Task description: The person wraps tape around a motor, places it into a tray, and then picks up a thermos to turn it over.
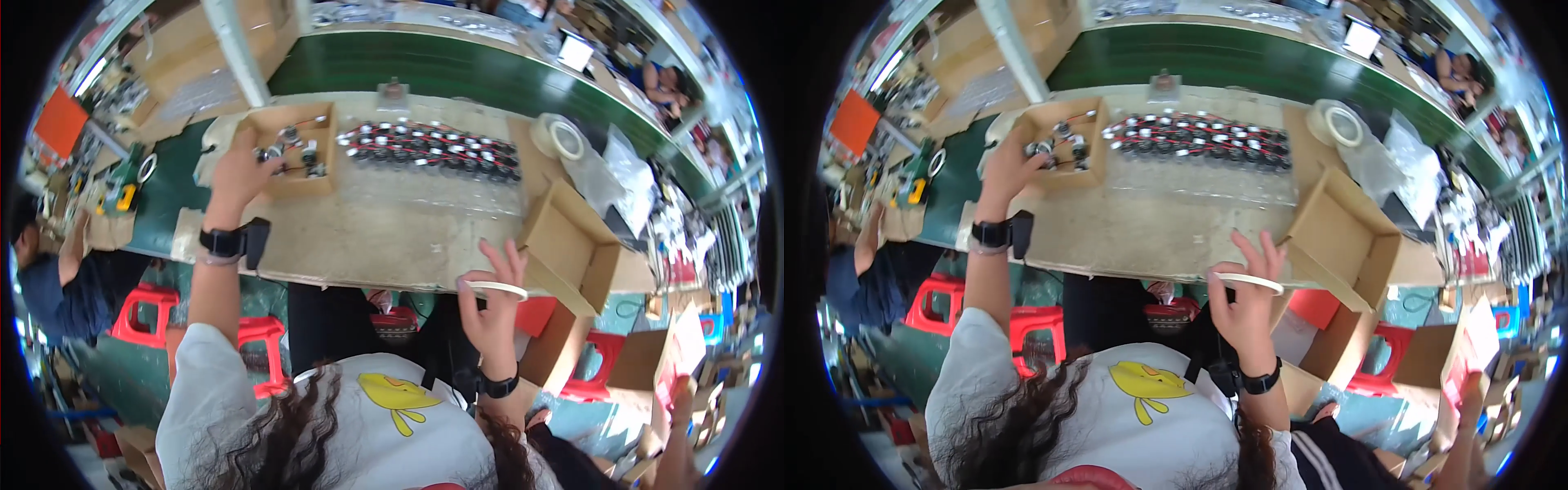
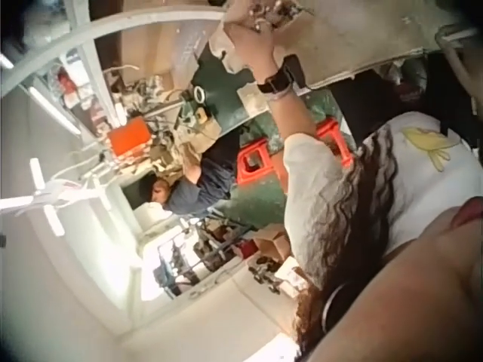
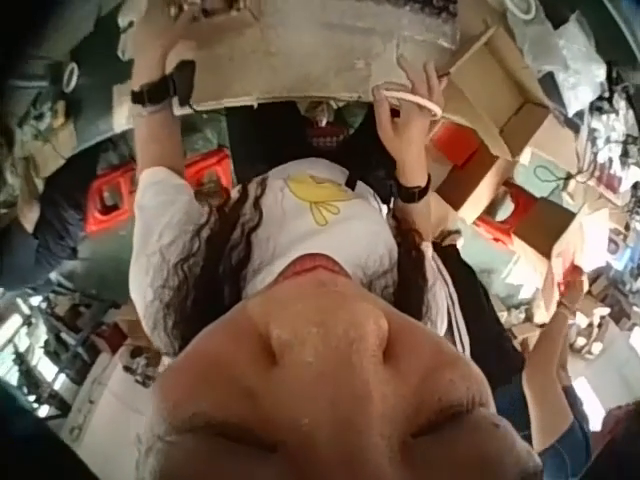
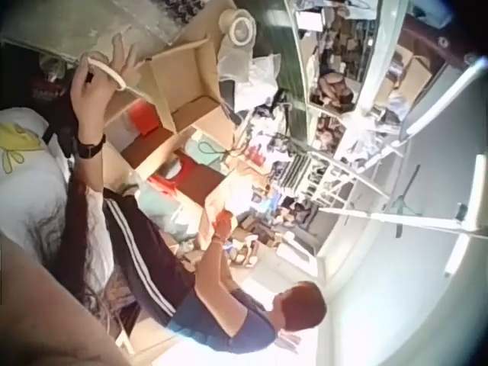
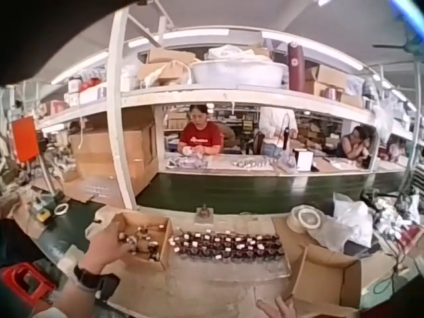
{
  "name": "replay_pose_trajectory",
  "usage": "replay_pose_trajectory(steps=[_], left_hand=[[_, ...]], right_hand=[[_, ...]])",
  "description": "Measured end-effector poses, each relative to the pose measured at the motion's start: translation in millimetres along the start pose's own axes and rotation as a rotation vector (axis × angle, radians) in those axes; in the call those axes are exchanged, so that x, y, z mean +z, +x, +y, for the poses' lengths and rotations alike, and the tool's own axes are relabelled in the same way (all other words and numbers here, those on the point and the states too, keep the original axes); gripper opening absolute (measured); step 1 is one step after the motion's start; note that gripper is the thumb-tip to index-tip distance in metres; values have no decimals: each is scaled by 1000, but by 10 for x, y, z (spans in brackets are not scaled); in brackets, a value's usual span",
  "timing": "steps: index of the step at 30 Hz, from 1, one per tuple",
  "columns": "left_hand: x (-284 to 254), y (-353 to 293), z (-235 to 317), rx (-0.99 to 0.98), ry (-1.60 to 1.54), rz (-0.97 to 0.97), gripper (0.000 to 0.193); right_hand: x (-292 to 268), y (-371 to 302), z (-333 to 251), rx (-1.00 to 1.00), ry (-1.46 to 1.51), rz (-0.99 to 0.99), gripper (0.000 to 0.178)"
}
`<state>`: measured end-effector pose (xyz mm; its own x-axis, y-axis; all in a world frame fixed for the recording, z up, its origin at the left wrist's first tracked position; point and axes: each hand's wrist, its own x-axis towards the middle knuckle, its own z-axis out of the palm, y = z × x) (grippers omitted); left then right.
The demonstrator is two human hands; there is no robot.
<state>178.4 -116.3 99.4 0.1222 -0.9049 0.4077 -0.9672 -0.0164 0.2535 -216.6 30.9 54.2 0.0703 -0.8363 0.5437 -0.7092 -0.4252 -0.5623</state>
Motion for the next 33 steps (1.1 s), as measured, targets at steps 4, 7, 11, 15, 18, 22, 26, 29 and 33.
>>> replay_pose_trajectory(steps=[4, 7, 11, 15, 18, 22, 26, 29, 33], left_hand=[[-24, -101, 414, 155, -179, 95, 46], [175, -138, 1047, 313, -575, -128, 37], [786, 38, 1923, 668, -422, -39, 32], [1213, 191, 2288, 666, -125, 34, 31], [1399, 259, 2334, 595, 39, -78, 27], [1401, 357, 2324, 598, -181, -118, 25], [1131, 458, 2319, 509, -205, -194, 23], [934, 571, 2268, 493, -202, -495, 26], [942, 440, 2210, 403, -251, -831, 29]], right_hand=[[-94, -57, 96, 26, 9, 0, 3], [-130, -55, 75, 29, 46, -19, 4], [-201, -84, 36, 29, 83, -11, 6], [-320, -205, 56, 39, 47, 10, 7], [-378, -309, 124, 73, 28, 18, 7], [-368, -319, 167, 98, 31, 52, 7], [-340, -267, 166, 97, 48, 33, 7], [-295, -208, 181, 76, 75, 27, 6], [-174, -141, 218, 66, 128, 17, 5]])
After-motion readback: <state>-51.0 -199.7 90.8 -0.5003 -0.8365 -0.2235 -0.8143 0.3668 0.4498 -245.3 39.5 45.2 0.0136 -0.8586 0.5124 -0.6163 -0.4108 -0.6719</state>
